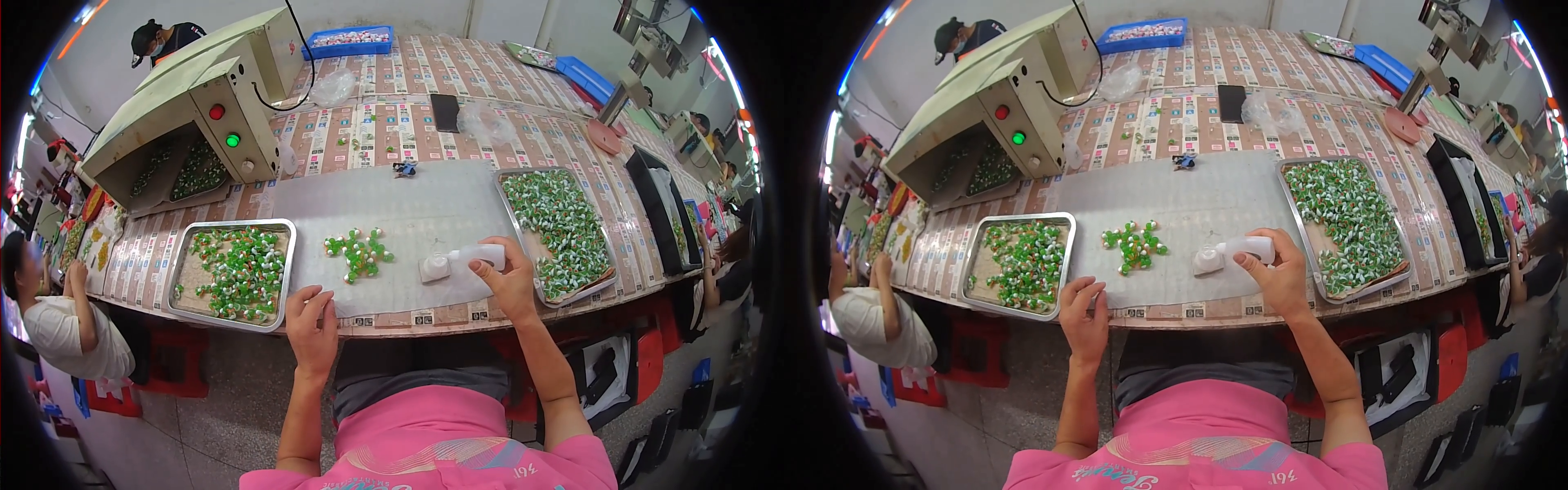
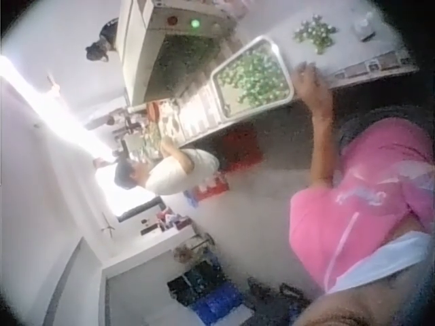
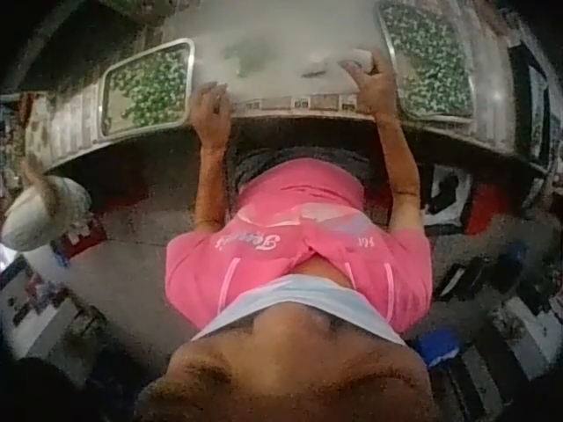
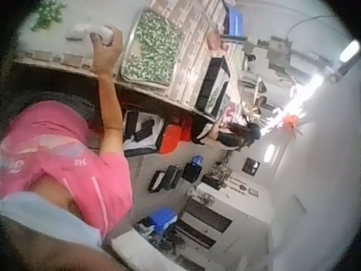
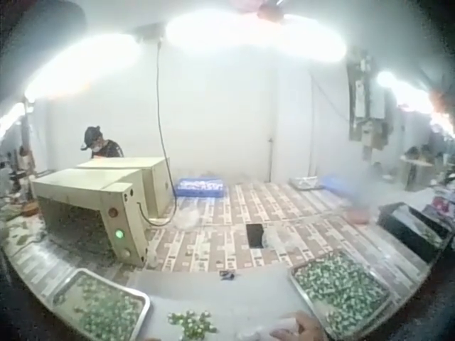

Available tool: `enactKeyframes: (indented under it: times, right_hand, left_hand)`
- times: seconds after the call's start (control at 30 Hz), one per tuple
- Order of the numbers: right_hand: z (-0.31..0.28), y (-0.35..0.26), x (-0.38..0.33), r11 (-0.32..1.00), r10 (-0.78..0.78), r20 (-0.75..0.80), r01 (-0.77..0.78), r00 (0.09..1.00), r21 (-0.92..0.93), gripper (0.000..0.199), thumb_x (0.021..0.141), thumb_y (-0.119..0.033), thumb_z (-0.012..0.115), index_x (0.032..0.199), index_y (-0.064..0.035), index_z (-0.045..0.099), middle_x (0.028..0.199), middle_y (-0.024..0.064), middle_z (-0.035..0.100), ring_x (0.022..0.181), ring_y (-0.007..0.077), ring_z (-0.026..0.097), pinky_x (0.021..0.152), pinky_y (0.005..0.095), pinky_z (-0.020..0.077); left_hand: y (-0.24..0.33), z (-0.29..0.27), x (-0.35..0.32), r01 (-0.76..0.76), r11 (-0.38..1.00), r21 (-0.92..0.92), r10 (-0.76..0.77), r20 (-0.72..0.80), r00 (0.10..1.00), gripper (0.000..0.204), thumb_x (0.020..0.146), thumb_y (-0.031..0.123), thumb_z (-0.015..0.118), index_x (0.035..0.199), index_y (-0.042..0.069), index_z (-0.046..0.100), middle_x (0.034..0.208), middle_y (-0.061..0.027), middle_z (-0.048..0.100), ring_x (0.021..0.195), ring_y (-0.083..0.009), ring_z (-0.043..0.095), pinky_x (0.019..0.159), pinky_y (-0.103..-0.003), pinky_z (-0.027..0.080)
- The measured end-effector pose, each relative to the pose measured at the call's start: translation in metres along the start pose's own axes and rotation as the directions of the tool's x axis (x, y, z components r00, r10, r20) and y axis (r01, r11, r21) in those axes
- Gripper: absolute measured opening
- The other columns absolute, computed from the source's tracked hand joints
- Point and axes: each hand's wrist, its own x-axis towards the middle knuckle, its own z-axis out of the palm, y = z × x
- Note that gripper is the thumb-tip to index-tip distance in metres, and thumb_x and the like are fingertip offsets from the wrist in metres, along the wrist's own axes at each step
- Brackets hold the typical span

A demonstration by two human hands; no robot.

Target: The person assembles small green beads and silver connectors by hand at a workbench.

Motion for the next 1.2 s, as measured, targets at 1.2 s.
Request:
enactKeyframes:
  times: [1.2]
  right_hand:
    - [-0.135,0.049,0.098,0.775,-0.315,-0.111,0.188,0.942,-0.604,0.030,0.076,-0.004,0.066,0.106,-0.0050,0.066,0.107,0.0130,0.066,0.104,0.0326,0.058,0.093,0.0390,0.0454]
  left_hand:
    - [0.087,0.127,0.052,-0.225,0.974,0.006,0.201,0.423,0.883,0.026,0.073,0.011,0.073,0.098,0.006,0.067,0.108,-0.0117,0.059,0.106,-0.0328,0.054,0.094,-0.044,0.039]
